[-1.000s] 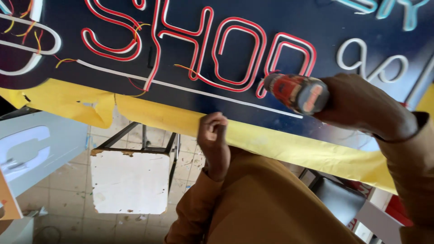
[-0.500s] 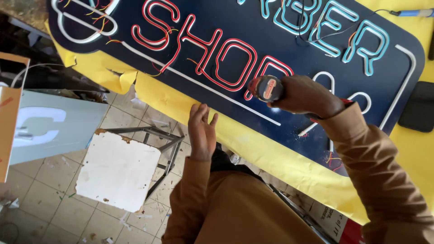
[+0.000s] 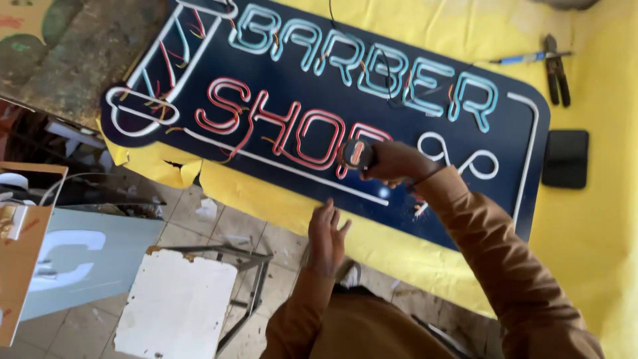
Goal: The person uses a cordless drill to make holes in a neon sign board. They systematically drill along the outlines of the letters and symbols, including the words 'BARBER SHOP' and a pair of scissors, while holding the board steady with their other hand.
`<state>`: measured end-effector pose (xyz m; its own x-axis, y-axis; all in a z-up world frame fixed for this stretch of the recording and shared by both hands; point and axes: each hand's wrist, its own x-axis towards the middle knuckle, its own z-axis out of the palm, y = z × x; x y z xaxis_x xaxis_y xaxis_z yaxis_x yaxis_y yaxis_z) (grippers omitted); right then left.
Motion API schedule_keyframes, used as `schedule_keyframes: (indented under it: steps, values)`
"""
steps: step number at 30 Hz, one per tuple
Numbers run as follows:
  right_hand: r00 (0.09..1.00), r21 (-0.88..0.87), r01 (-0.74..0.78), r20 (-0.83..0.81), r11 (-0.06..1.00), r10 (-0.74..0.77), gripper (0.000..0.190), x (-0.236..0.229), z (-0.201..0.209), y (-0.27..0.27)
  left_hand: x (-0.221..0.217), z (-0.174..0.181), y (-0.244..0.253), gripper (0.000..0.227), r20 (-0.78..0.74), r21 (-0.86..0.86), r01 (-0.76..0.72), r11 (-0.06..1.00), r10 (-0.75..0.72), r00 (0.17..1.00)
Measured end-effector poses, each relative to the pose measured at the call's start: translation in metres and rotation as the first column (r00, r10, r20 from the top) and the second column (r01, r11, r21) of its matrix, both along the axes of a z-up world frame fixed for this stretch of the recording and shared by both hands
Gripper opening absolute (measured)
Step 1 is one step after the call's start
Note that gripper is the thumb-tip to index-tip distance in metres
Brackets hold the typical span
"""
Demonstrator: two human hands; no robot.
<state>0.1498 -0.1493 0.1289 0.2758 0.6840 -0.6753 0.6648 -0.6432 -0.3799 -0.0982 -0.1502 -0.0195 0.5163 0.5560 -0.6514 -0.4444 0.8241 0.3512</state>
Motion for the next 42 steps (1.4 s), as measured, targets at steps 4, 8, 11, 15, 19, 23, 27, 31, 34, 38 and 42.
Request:
schedule_keyframes:
  steps: [4,8,11,15,19,23,27,31,34,38,42]
  values:
    - [0.995,-0.011,0.091,-0.031,0.996,-0.091,0.032,-0.017,0.04,0.003,-0.002,0.028,0.014,0.039,0.026,-0.046,0.053,0.998,-0.052,0.998]
    - [0.983,0.01,0.18,-0.038,0.984,-0.18,0.031,-0.023,0.046,0.005,-0.01,0.036,0.016,0.062,0.026,-0.103,0.069,0.992,-0.067,0.997]
    - [0.98,0.004,0.188,-0.063,0.982,-0.187,0.03,-0.02,0.047,0.004,-0.011,0.033,0.015,0.048,0.024,-0.105,0.082,0.991,-0.08,0.997]
    - [0.982,0.006,0.173,-0.082,0.985,-0.172,0.024,-0.014,0.046,0.007,-0.01,0.002,0.023,0.045,0.055,-0.134,0.133,0.982,-0.126,0.99]
    - [0.978,0.011,0.175,-0.121,0.985,-0.172,0.025,-0.01,0.051,0.011,-0.015,0.001,0.036,0.044,0.075,-0.148,0.173,0.974,-0.163,0.984]
    - [0.979,-0.002,0.15,-0.135,0.989,-0.149,0.025,-0.009,0.055,0.016,-0.018,-0.012,0.039,0.043,0.098,-0.177,0.209,0.962,-0.194,0.976]
    - [0.971,0.014,0.168,-0.173,0.986,-0.163,0.019,0.007,0.041,0.022,-0.013,-0.04,0.039,0.035,0.119,-0.153,0.179,0.972,-0.162,0.98]
    - [0.975,-0.005,0.164,-0.154,0.987,-0.162,0.022,0.013,0.04,0.025,-0.02,-0.026,0.032,0.033,0.13,-0.134,0.172,0.976,-0.155,0.979]
    - [0.979,-0.029,0.161,-0.122,0.986,-0.164,0.02,0.013,0.05,0.028,-0.015,-0.04,0.032,0.038,0.167,-0.102,0.162,0.981,-0.144,0.975]
    - [0.985,-0.045,0.143,-0.095,0.989,-0.146,0.019,0.017,0.046,0.034,-0.011,-0.03,0.031,0.023,0.11,-0.051,0.204,0.978,-0.197,0.974]
    - [0.988,-0.088,0.131,-0.068,0.987,-0.138,0.02,0.015,0.05,0.042,-0.013,-0.025,0.032,0.024,0.1,-0.032,0.25,0.968,-0.246,0.964]
